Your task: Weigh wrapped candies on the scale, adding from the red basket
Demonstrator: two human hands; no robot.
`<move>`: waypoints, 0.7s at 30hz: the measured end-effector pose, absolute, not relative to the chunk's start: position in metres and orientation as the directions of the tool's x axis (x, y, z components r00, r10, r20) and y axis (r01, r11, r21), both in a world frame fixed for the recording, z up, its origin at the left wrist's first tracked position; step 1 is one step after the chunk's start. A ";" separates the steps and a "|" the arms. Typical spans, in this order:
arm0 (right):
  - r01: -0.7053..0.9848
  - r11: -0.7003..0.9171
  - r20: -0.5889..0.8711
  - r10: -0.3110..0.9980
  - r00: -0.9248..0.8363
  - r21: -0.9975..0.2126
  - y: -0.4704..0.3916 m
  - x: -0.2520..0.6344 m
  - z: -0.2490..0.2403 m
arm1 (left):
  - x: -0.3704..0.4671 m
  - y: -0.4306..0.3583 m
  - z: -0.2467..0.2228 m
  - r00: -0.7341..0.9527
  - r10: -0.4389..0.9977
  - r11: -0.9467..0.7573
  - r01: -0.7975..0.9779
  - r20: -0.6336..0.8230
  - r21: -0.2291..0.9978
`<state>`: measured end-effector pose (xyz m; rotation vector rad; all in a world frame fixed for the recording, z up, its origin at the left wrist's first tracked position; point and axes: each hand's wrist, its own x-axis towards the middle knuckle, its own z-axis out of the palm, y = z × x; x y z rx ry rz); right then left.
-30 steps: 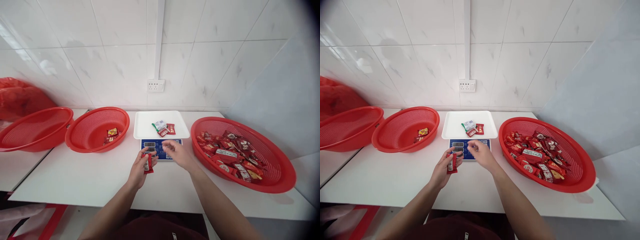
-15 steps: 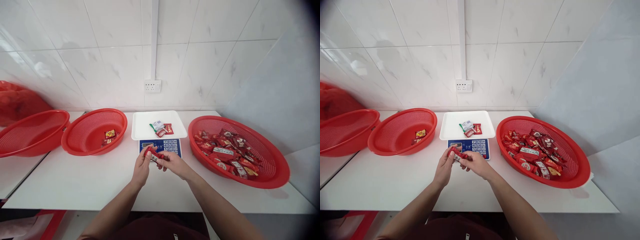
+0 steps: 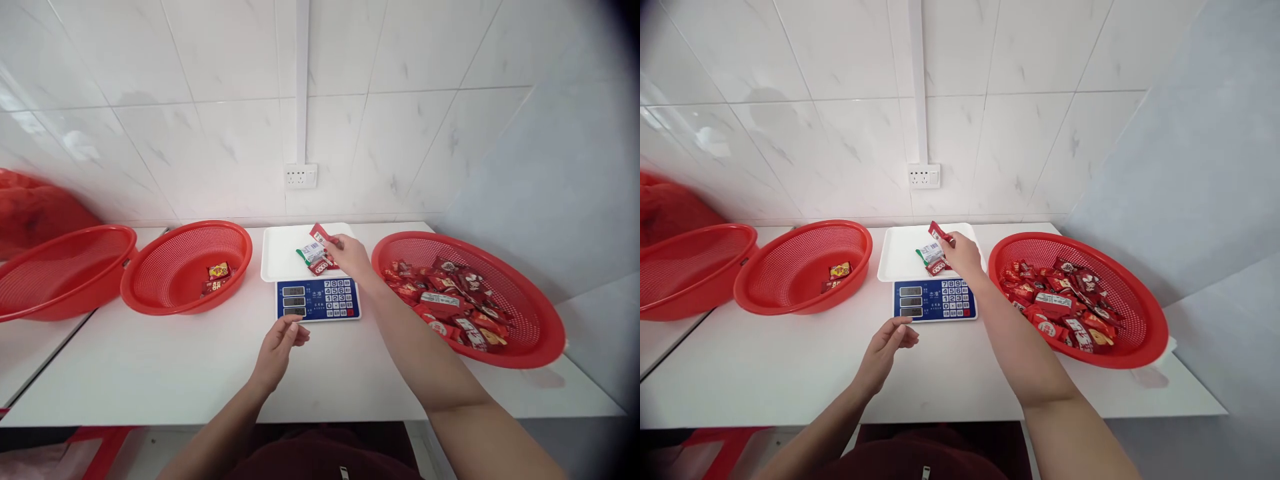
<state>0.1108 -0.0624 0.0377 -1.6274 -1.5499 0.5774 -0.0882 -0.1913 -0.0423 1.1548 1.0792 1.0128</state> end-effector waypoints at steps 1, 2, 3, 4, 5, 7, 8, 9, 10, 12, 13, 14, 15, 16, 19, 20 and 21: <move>0.678 0.048 0.222 0.960 0.173 -0.734 -0.057 0.111 0.039 | -0.089 -0.193 -0.044 0.193 0.974 0.128 -0.038 -0.118 0.991; 0.739 0.018 0.233 0.954 0.189 -0.673 -0.052 0.112 0.040 | -0.091 -0.195 -0.046 0.197 0.973 0.128 -0.020 -0.122 0.992; 0.788 -0.008 0.231 0.954 0.190 -0.616 -0.050 0.112 0.041 | -0.092 -0.196 -0.048 0.203 0.971 0.127 0.001 -0.125 0.992; 0.825 -0.024 0.218 0.960 0.177 -0.564 -0.048 0.111 0.041 | -0.092 -0.198 -0.049 0.207 0.970 0.126 0.022 -0.128 0.992; 0.852 -0.024 0.199 0.968 0.150 -0.523 -0.049 0.111 0.041 | -0.093 -0.199 -0.051 0.212 0.968 0.126 0.040 -0.132 0.991; 0.876 0.014 0.176 0.981 0.081 -0.483 -0.057 0.112 0.042 | -0.093 -0.202 -0.055 0.220 0.965 0.130 0.066 -0.142 0.989; 0.874 0.045 0.178 0.983 0.048 -0.485 -0.065 0.113 0.042 | -0.092 -0.203 -0.057 0.225 0.963 0.133 0.076 -0.147 0.988; 0.862 0.072 0.185 0.982 0.025 -0.501 -0.074 0.116 0.043 | -0.091 -0.205 -0.059 0.234 0.960 0.135 0.087 -0.152 0.987; 0.844 0.097 0.194 0.981 0.009 -0.528 -0.086 0.121 0.044 | -0.090 -0.206 -0.061 0.248 0.956 0.135 0.100 -0.156 0.986; 0.788 0.116 0.195 0.981 0.005 -0.605 -0.114 0.135 0.046 | -0.086 -0.208 -0.064 0.291 0.943 0.123 0.139 -0.159 0.983; 0.757 0.111 0.182 0.983 0.010 -0.643 -0.129 0.143 0.046 | -0.084 -0.209 -0.066 0.320 0.934 0.111 0.162 -0.159 0.980; 0.727 0.101 0.178 0.984 0.031 -0.679 -0.145 0.153 0.045 | -0.082 -0.208 -0.068 0.351 0.923 0.095 0.189 -0.158 0.977; 0.699 0.084 0.159 0.986 0.043 -0.710 -0.160 0.162 0.042 | -0.079 -0.208 -0.070 0.383 0.911 0.075 0.215 -0.154 0.974; 0.676 0.061 0.127 0.991 0.049 -0.734 -0.174 0.172 0.038 | -0.076 -0.207 -0.072 0.413 0.899 0.050 0.239 -0.148 0.970; 0.615 -0.070 -0.041 0.997 0.061 -0.786 -0.212 0.194 0.023 | -0.066 -0.201 -0.076 0.490 0.862 -0.025 0.294 -0.129 0.955; 0.595 -0.105 -0.081 0.994 0.067 -0.797 -0.221 0.198 0.017 | -0.062 -0.200 -0.078 0.513 0.849 -0.045 0.306 -0.124 0.951; 0.575 -0.131 -0.109 0.991 0.073 -0.808 -0.229 0.201 0.013 | -0.058 -0.198 -0.079 0.534 0.836 -0.062 0.314 -0.122 0.948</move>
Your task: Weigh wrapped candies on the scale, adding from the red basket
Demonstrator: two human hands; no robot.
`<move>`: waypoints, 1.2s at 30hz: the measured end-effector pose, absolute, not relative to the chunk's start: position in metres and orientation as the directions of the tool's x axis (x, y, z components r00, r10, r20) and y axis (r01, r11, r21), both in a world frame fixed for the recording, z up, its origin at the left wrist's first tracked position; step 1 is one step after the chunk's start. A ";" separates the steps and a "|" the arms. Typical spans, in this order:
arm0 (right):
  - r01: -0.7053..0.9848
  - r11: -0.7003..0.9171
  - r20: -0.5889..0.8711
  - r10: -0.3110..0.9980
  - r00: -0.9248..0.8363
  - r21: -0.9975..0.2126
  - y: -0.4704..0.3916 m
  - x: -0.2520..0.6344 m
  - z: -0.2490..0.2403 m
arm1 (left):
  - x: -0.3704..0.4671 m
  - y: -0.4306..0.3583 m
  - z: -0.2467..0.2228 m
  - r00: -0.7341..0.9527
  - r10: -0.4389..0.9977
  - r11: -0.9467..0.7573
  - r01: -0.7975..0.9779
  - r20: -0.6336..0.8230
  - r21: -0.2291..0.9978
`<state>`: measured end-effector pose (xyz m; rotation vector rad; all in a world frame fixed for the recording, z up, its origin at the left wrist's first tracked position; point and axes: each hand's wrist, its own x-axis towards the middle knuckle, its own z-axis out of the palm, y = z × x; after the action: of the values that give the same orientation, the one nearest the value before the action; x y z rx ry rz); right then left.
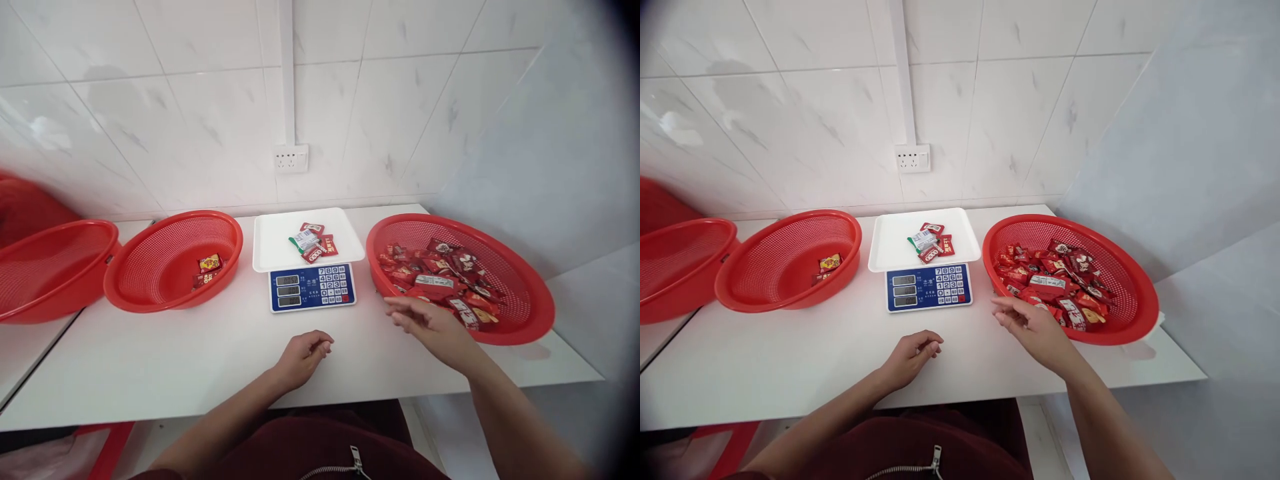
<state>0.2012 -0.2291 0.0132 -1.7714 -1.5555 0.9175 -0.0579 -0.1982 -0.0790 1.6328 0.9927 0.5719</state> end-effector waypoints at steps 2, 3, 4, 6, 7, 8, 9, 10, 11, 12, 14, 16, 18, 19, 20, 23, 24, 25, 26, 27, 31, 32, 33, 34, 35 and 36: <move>0.537 -0.155 -0.130 0.988 0.085 -0.829 -0.241 0.203 0.008 | -0.050 -0.196 -0.081 0.573 0.811 -0.090 0.326 -0.121 0.941; 0.524 -0.156 -0.134 0.988 0.080 -0.838 -0.244 0.202 0.008 | -0.047 -0.196 -0.081 0.586 0.802 -0.104 0.328 -0.115 0.939; 0.514 -0.151 -0.133 0.989 0.071 -0.844 -0.247 0.201 0.009 | -0.044 -0.195 -0.082 0.595 0.796 -0.119 0.329 -0.108 0.937; 0.507 -0.131 -0.122 0.991 0.052 -0.852 -0.251 0.199 0.012 | -0.041 -0.195 -0.083 0.594 0.799 -0.139 0.331 -0.092 0.933; 0.506 -0.125 -0.114 0.992 0.052 -0.854 -0.252 0.199 0.015 | -0.041 -0.195 -0.083 0.586 0.806 -0.142 0.327 -0.083 0.934; 0.504 -0.123 -0.108 0.992 0.058 -0.855 -0.253 0.198 0.018 | -0.041 -0.194 -0.084 0.577 0.813 -0.136 0.319 -0.078 0.938; 0.503 -0.122 -0.107 0.992 0.060 -0.855 -0.254 0.199 0.022 | -0.041 -0.194 -0.085 0.564 0.822 -0.124 0.307 -0.076 0.944; 0.503 -0.123 -0.110 0.992 0.055 -0.856 -0.255 0.199 0.026 | -0.041 -0.193 -0.086 0.551 0.830 -0.105 0.294 -0.079 0.950; 0.505 -0.122 -0.117 0.992 0.043 -0.854 -0.256 0.200 0.031 | -0.042 -0.192 -0.088 0.539 0.837 -0.081 0.281 -0.087 0.956; 0.510 -0.113 -0.118 0.993 0.023 -0.853 -0.256 0.201 0.036 | -0.042 -0.190 -0.090 0.527 0.844 -0.054 0.272 -0.101 0.961; 0.537 -0.060 -0.096 0.995 -0.040 -0.842 -0.255 0.206 0.047 | -0.042 -0.186 -0.093 0.515 0.846 -0.010 0.279 -0.141 0.960; 0.597 0.022 -0.041 0.995 -0.092 -0.802 -0.249 0.216 0.059 | -0.041 -0.182 -0.094 0.519 0.839 -0.004 0.304 -0.162 0.953; 0.676 0.053 -0.014 0.996 -0.093 -0.735 -0.238 0.230 0.068 | -0.040 -0.180 -0.093 0.534 0.829 -0.016 0.324 -0.169 0.946; 0.715 0.040 -0.012 0.998 -0.068 -0.698 -0.230 0.239 0.071 | -0.039 -0.180 -0.092 0.541 0.823 -0.021 0.332 -0.172 0.943; 0.748 0.005 -0.020 0.999 -0.025 -0.663 -0.220 0.250 0.073 | -0.039 -0.180 -0.092 0.548 0.818 -0.024 0.338 -0.176 0.941; 0.838 -0.131 -0.009 0.989 0.149 -0.529 -0.179 0.280 0.069 | -0.039 -0.180 -0.094 0.557 0.810 -0.032 0.349 -0.180 0.937; 0.861 -0.191 -0.037 0.980 0.197 -0.472 -0.164 0.288 0.066 | -0.039 -0.180 -0.095 0.558 0.811 -0.033 0.347 -0.179 0.937; 0.867 -0.212 -0.047 0.976 0.214 -0.452 -0.149 0.294 0.063 | -0.039 -0.179 -0.096 0.556 0.812 -0.031 0.344 -0.177 0.939; 0.870 -0.223 -0.055 0.973 0.222 -0.439 -0.134 0.297 0.060 | -0.039 -0.179 -0.096 0.555 0.813 -0.028 0.339 -0.176 0.940; 0.872 -0.235 -0.066 0.971 0.229 -0.430 -0.121 0.298 0.057 | -0.039 -0.179 -0.096 0.552 0.815 -0.023 0.335 -0.176 0.942; 0.861 -0.233 -0.065 0.971 0.228 -0.452 -0.095 0.284 0.046 | -0.040 -0.182 -0.095 0.537 0.827 -0.013 0.313 -0.166 0.950; 0.859 -0.225 -0.060 0.973 0.222 -0.459 -0.095 0.280 0.043 | -0.040 -0.182 -0.095 0.534 0.830 -0.014 0.310 -0.162 0.951; 0.854 -0.214 -0.048 0.975 0.218 -0.474 -0.098 0.276 0.039 | -0.040 -0.183 -0.095 0.530 0.833 -0.016 0.308 -0.157 0.951; 0.840 -0.200 -0.021 0.975 0.220 -0.505 -0.102 0.273 0.035 | -0.041 -0.183 -0.096 0.528 0.835 -0.020 0.309 -0.154 0.951; 0.815 -0.185 0.016 0.973 0.231 -0.549 -0.106 0.271 0.030 | -0.041 -0.184 -0.097 0.525 0.837 -0.024 0.311 -0.151 0.950; 0.767 -0.157 0.079 0.962 0.261 -0.622 -0.109 0.270 0.025 | -0.041 -0.184 -0.098 0.523 0.839 -0.028 0.315 -0.149 0.949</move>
<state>0.2702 -0.1090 0.0253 -1.9818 -1.5598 0.4570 -0.0412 -0.1836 -0.0982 1.5998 1.0088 0.5621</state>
